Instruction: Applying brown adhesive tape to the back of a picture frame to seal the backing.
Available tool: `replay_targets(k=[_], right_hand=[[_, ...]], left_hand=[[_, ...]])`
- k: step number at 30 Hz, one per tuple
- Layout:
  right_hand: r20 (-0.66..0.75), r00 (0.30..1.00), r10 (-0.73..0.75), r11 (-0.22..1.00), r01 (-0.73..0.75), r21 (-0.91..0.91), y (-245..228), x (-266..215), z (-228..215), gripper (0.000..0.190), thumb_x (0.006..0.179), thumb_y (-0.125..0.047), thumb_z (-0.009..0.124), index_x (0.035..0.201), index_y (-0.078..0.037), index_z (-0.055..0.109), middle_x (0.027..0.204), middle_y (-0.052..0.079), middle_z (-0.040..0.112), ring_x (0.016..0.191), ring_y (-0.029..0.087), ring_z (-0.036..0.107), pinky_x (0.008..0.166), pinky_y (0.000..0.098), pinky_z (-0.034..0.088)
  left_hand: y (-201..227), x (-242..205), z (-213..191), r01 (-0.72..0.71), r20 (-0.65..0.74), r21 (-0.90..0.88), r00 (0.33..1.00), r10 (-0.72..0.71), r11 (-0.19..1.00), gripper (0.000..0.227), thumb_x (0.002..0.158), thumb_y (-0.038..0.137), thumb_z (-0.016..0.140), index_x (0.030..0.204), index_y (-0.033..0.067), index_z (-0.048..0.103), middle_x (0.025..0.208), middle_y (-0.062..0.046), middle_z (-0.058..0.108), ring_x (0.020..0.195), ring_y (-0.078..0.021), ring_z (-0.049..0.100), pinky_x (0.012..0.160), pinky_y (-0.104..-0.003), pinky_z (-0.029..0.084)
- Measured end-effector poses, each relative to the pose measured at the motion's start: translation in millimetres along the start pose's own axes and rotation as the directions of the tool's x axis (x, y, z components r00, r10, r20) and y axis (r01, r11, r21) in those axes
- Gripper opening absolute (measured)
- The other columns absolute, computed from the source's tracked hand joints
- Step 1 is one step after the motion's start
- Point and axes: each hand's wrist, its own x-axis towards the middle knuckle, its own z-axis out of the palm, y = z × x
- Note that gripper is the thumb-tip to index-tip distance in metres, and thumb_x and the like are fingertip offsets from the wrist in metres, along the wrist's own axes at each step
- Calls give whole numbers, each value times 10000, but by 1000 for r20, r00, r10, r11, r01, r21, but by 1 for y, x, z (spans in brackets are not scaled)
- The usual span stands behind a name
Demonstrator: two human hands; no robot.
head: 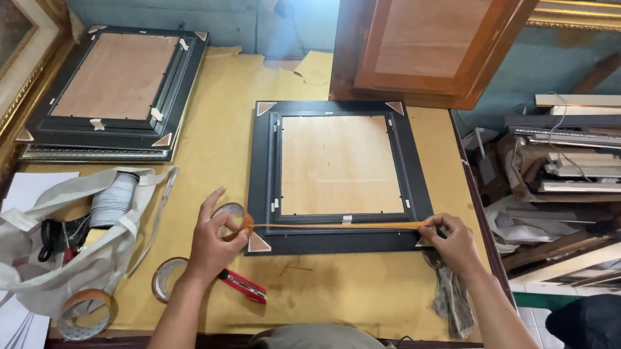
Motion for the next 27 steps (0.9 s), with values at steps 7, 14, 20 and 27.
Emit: replay_targets(k=[7, 14, 20, 27], right_hand=[[-48, 999, -17, 998, 20, 60, 21, 7, 10, 237, 657, -302, 735, 804, -139, 644, 878, 54, 657, 901, 240, 606, 820, 373, 459], [-69, 997, -15, 1000, 17, 23, 26, 13, 10, 226, 666, -313, 730, 840, -193, 649, 726, -1, 628, 789, 174, 604, 776, 350, 471], [-80, 997, -7, 997, 13, 77, 8, 3, 5, 328, 683, -279, 704, 981, -216, 581, 787, -30, 661, 775, 125, 586, 800, 313, 457], [-80, 997, -13, 997, 19, 80, 9, 4, 6, 380, 682, -262, 703, 1040, -217, 581, 812, -25, 666, 777, 129, 587, 814, 321, 451]], left_hand=[[-9, -4, 12, 126, -3, 5, 992, -126, 992, 394, 592, 178, 715, 949, 113, 562, 1306, -114, 401, 1189, -359, 414, 960, -482, 384], [-37, -3, 29, 155, -51, 42, 987, -153, 987, 572, 568, 274, 708, 1094, 212, 492, 1174, -46, 441, 1140, -271, 469, 949, -394, 409], [-26, -6, 29, 86, -36, 67, 996, -84, 994, 676, 499, 221, 717, 1119, 171, 453, 1128, -95, 428, 1116, -310, 470, 926, -405, 425], [-14, -4, 26, 94, -25, 78, 995, -92, 993, 683, 512, 156, 689, 1148, 155, 441, 1161, -127, 401, 1147, -339, 440, 934, -441, 422]])
